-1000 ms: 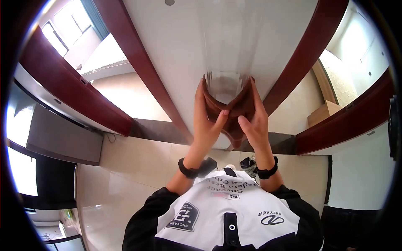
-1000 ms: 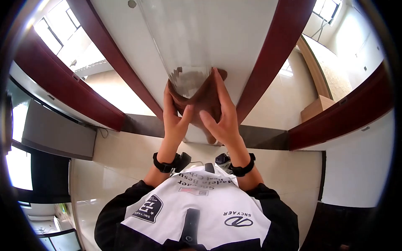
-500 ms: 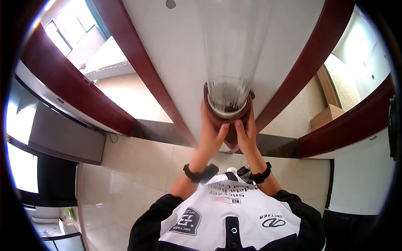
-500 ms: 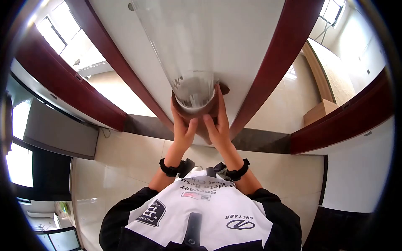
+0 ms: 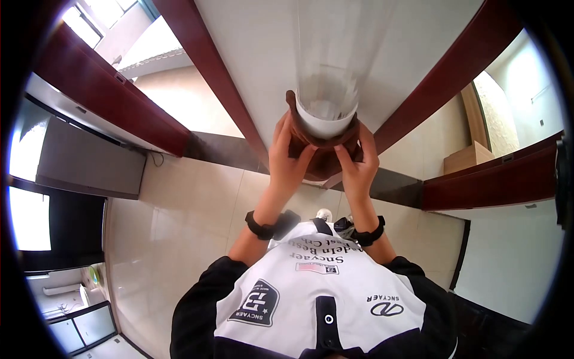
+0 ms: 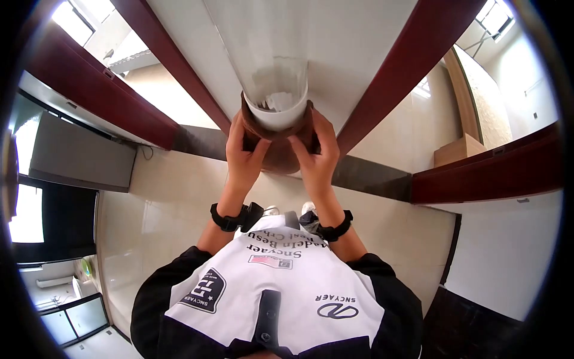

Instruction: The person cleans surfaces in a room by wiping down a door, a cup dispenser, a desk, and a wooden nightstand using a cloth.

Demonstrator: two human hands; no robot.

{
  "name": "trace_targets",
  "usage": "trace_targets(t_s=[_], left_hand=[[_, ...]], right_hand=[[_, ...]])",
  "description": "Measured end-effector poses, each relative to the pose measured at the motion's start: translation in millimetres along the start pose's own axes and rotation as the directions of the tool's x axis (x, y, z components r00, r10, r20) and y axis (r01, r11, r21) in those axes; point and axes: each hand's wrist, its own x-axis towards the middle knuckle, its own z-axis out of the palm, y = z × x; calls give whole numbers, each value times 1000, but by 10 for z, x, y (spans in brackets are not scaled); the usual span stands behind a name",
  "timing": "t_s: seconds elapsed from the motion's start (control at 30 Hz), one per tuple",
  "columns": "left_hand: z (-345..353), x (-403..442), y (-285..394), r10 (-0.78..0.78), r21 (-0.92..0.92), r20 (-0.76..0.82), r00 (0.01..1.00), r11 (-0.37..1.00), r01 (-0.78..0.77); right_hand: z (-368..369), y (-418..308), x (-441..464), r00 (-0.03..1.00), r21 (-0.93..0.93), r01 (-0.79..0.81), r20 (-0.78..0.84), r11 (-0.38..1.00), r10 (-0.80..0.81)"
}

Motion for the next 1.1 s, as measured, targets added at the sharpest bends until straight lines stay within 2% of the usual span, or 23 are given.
trace_targets(t_s=[0.13, 0.2, 0.27, 0.33, 0.37, 0.43, 0.47, 0.53, 0.57, 0.6, 0.67, 0.7, 0.73, 0.8, 0.83, 0.87, 0.93, 0.97, 1.03, 1.07, 1.1], left_hand=[[-37, 2, 114, 35, 140, -16, 999, 990, -33], [-55, -15, 47, 13, 153, -29, 999, 988, -8], [-74, -41, 28, -4, 158, -38, 999, 987, 10], [-84, -66, 63, -75, 206, -63, 995, 975, 86], [-81, -82, 67, -78, 202, -44, 996, 976, 85], [-56, -108, 64, 39, 260, -77, 996, 965, -18], [18, -115, 37, 38, 250, -46, 998, 968, -25], [62, -160, -54, 143, 276, -46, 989, 953, -125], [71, -166, -76, 255, 285, -31, 966, 929, -236], [84, -191, -122, 256, 261, -4, 967, 933, -246], [89, -294, -232, 389, 140, 121, 913, 904, -403], [69, -364, -222, 309, 96, 91, 947, 943, -318], [49, -397, -228, 306, 75, 84, 948, 947, -312], [-9, -385, -221, 224, 10, 56, 973, 974, -225], [-33, -394, -243, 244, -10, 62, 968, 970, -244], [-50, -421, -271, 252, 1, 50, 966, 968, -252], [-55, -473, -270, 318, 1, -65, 946, 948, -319], [-93, -475, -250, 326, 13, -68, 943, 945, -326], [-173, -429, -92, 434, 177, 140, 890, 873, -454], [-180, -434, -65, 437, 189, 147, 887, 868, -459], [-160, -429, -44, 455, 164, 140, 880, 866, -473]], right_hand=[[-1, 61, -34, 1000, -63, -11, -30, 998, 9], [6, 96, -54, 992, -123, 111, -49, 986, -117], [69, 36, -93, 989, -129, 95, -101, 987, -108], [86, -11, -110, 966, -325, 196, -95, 925, -238], [98, -11, -128, 966, -335, 185, -111, 924, -233], [125, 1, -163, 971, -351, 149, -126, 924, -205], [75, 21, -148, 968, -365, 132, -153, 921, -200], [59, 20, -179, 978, -362, 112, -126, 926, -168], [54, 3, -201, 969, -432, 164, -97, 887, -226], [68, -12, -242, 966, -453, 147, -124, 879, -226], [135, -72, -349, 959, -467, 228, -45, 854, -280], [172, -107, -400, 970, -450, 198, -37, 871, -239], [187, -144, -421, 970, -469, 199, -30, 860, -241], [201, -224, -394, 957, -514, 289, 133, 808, -258], [190, -209, -396, 965, -442, 259, 154, 859, -212], [155, -241, -371, 962, -446, 269, 167, 854, -216], [139, -316, -323, 967, -249, 144, 240, 958, -83], [100, -323, -310, 964, -217, 107, 263, 970, -47], [27, -350, -242, 961, -128, 85, 274, 988, -47], [-22, -393, -223, 959, -56, 58, 281, 997, -40], [-87, -475, -220, 953, 11, -101, 287, 995, 93]])
